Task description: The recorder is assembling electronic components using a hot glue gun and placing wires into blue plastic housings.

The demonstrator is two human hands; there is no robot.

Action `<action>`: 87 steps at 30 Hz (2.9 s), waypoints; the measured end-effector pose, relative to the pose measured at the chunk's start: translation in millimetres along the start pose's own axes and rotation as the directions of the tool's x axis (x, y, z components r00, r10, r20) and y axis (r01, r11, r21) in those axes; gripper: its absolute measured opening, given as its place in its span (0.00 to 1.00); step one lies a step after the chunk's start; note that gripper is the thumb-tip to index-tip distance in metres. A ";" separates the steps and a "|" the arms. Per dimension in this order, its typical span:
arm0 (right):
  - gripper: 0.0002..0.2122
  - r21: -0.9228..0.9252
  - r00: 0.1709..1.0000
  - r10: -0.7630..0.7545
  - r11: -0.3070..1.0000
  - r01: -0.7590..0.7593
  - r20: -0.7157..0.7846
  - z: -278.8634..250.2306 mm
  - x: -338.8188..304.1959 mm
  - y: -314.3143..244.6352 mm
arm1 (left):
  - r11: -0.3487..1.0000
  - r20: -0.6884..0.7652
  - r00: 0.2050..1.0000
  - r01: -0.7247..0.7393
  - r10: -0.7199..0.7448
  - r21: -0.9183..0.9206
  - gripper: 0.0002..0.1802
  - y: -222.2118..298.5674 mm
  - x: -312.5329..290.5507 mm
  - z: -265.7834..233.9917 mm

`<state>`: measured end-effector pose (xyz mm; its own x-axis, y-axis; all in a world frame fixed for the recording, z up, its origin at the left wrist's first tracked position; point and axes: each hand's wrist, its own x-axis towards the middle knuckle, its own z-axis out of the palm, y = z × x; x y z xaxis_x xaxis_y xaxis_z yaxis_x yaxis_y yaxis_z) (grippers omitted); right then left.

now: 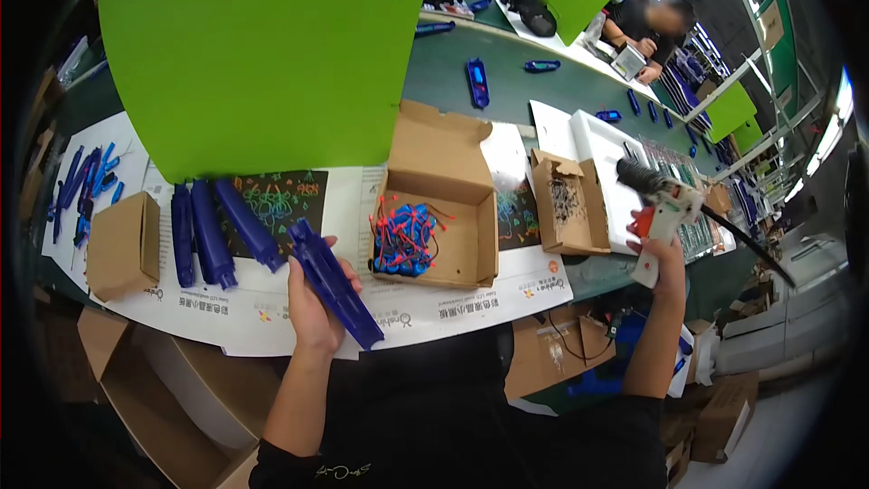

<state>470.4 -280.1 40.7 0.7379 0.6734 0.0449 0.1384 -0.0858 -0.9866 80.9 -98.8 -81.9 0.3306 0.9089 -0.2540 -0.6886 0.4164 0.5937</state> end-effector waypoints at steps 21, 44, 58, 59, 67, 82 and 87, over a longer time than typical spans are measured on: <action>0.26 0.117 0.811 -0.575 0.818 0.564 0.106 34.0 -41.6 -85.8 | 0.997 0.058 0.997 0.055 -0.058 0.047 0.32 6.1 3.0 -7.2; 0.09 -0.256 0.317 0.318 0.941 -0.221 0.893 206.8 -76.7 -19.5 | 0.953 -0.020 0.989 0.143 -0.143 0.266 0.33 8.0 4.2 -14.3; 0.10 -0.377 0.430 0.346 0.926 -0.015 0.834 191.6 -78.8 -28.0 | 0.945 0.039 0.987 0.138 -0.157 0.296 0.33 7.7 5.6 -17.2; 0.11 -0.365 0.448 0.346 0.930 -0.046 0.824 195.2 -76.8 -28.2 | 0.939 0.052 0.982 0.155 -0.179 0.307 0.33 9.2 4.9 -17.2; 0.09 -0.405 0.319 0.331 0.892 0.202 0.888 189.9 -79.6 -29.3 | 0.984 0.081 0.995 0.043 -0.058 0.173 0.33 -1.5 12.8 -20.8; 0.11 -0.384 0.379 0.272 0.886 0.261 0.885 201.0 -69.6 -40.0 | 0.956 -0.032 0.994 0.108 -0.103 0.273 0.33 7.8 3.8 -9.0; 0.11 -0.351 0.213 0.286 0.842 0.410 0.934 187.9 -69.5 -32.7 | 0.987 0.058 0.998 0.025 -0.035 0.159 0.33 -0.4 10.8 -17.5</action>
<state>290.4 -186.0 40.4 -0.4200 0.8050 -0.4190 0.6512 -0.0542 -0.7570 73.5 -88.8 -98.2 0.3914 0.8911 -0.2299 -0.5682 0.4305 0.7013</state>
